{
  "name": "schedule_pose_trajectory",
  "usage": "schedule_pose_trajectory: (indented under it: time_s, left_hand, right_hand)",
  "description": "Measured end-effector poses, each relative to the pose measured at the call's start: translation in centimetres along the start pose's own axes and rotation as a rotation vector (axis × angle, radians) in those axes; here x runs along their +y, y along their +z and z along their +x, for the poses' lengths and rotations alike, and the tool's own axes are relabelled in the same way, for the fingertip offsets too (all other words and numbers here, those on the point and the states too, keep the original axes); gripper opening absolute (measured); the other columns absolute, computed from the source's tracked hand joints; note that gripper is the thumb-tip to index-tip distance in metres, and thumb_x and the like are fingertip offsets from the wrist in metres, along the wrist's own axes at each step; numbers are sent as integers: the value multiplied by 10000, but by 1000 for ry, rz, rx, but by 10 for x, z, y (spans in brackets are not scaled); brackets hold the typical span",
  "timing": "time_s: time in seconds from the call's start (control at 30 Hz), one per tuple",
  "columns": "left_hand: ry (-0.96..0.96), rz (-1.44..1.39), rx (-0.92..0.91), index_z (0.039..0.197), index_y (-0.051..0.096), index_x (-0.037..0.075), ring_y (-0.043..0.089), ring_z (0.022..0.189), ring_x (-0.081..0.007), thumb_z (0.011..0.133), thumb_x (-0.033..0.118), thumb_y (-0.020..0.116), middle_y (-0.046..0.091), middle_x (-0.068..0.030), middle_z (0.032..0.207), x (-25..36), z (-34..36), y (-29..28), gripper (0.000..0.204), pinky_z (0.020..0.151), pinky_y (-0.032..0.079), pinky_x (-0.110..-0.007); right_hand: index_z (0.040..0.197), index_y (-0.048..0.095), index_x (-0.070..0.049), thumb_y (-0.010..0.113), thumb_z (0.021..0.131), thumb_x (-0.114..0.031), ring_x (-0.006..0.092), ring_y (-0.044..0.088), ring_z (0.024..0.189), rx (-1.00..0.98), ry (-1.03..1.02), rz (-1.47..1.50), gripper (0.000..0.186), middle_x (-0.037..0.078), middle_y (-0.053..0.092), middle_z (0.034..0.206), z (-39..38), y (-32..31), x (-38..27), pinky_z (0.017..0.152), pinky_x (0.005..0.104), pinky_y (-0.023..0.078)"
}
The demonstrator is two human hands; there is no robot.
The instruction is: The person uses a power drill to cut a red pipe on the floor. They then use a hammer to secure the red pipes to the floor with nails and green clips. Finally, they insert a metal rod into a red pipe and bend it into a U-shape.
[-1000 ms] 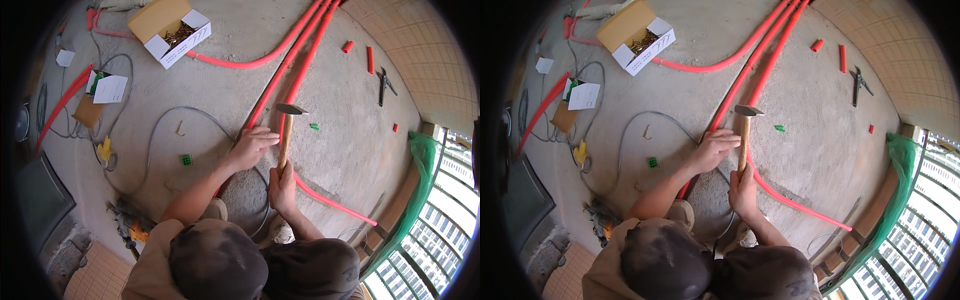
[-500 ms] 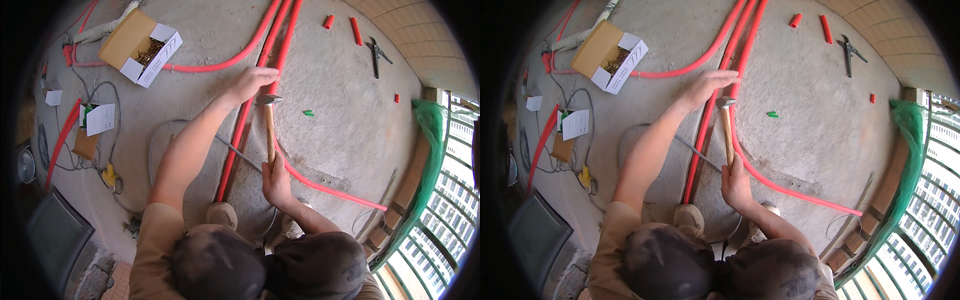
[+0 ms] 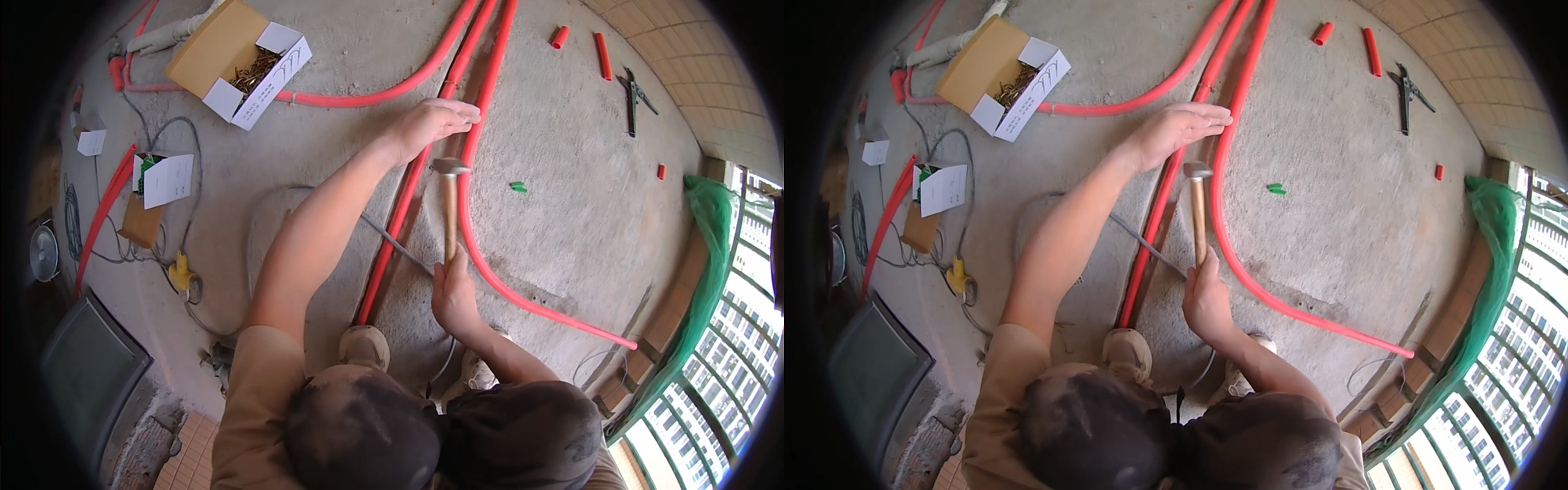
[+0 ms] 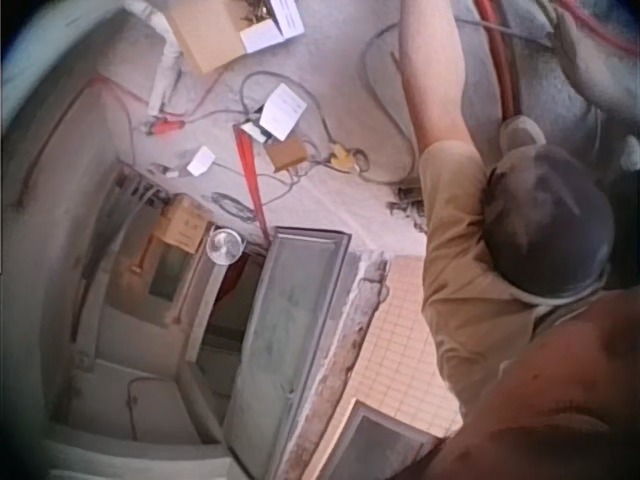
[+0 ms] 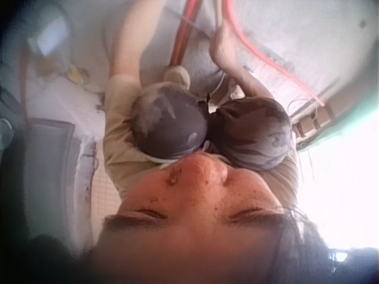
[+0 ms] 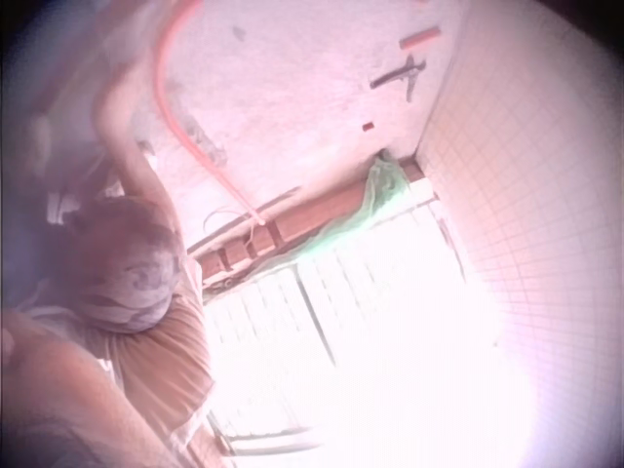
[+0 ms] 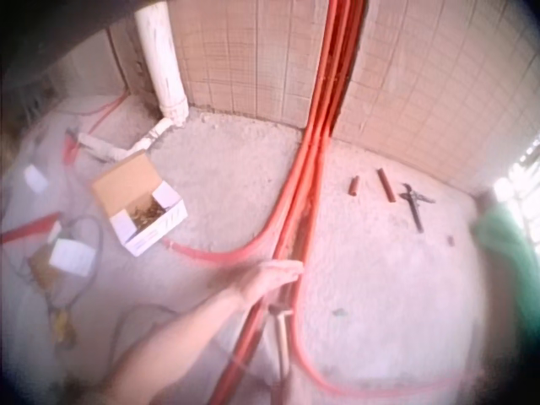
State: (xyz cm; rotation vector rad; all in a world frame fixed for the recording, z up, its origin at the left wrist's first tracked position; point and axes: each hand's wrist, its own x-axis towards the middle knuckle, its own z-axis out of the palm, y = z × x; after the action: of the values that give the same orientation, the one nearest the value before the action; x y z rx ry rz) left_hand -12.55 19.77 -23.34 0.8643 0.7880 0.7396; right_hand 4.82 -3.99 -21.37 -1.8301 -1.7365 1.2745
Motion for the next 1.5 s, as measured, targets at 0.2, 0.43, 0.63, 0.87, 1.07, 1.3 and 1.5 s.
schedule_pose_trajectory:
  time_s: [0.2, 0.43, 0.63, 0.87, 1.07, 1.3, 1.5]
  left_hand:
    - [2, 25, 25, 1421, 471, -99, 477, 1394, -269, 1008, 161, 424, 523, -218, 1457, -2, -4, 0, 490, 1201, 319, -387]
    - [-55, 545, 198, 1262, 661, -21, 627, 1207, -226, 917, 140, 583, 675, -161, 1284, -1, 0, 20, 388, 1056, 465, -351]
    - [563, 1165, 139, 945, 742, 44, 634, 906, -315, 839, 181, 701, 723, -107, 980, -12, -4, 71, 178, 882, 513, -427]
    - [476, 1434, -15, 1041, 659, 34, 620, 971, -366, 841, -8, 618, 634, -147, 993, -67, 26, 127, 208, 861, 507, -475]
    - [316, 1347, 138, 939, 638, 27, 649, 921, -354, 819, -29, 617, 629, -155, 971, -62, 29, 129, 134, 784, 519, -462]
    - [272, 866, -12, 898, 643, 10, 658, 759, -160, 806, -40, 717, 638, -78, 854, -110, -35, 232, 128, 691, 533, -300]
    - [315, 882, -194, 895, 644, 15, 688, 789, -262, 797, -69, 694, 671, -123, 848, -178, -46, 285, 138, 691, 548, -332]
  right_hand:
    - [1389, 352, 30, 517, 1002, -117, 487, 636, 708, -36, 63, 166, 446, 289, 634, 818, 1, -20, -28, 614, 535, 484]
    - [1360, 468, -24, 568, 992, -101, 92, 516, 626, -119, 144, 365, 389, 10, 524, 751, 6, -31, -14, 554, 288, 428]
    - [1382, 500, -37, 596, 980, -90, 56, 488, 676, -266, 341, 348, 417, -21, 526, 775, -97, -109, 25, 619, 251, 425]
    - [1350, 530, -25, 643, 953, -76, 112, 457, 660, 101, 464, 286, 415, 46, 492, 694, -207, -150, 82, 602, 301, 418]
    - [1340, 522, -22, 627, 943, -112, 222, 519, 642, 266, 547, 176, 421, 160, 538, 712, -233, -195, 127, 626, 380, 458]
    - [1317, 520, -40, 618, 925, -125, 369, 628, 739, 220, 612, 180, 412, 232, 615, 802, -263, -185, 152, 711, 438, 496]
    - [1374, 472, -38, 632, 942, -169, 441, 666, 843, 17, 565, 254, 478, 273, 660, 873, -280, -179, 157, 757, 468, 514]
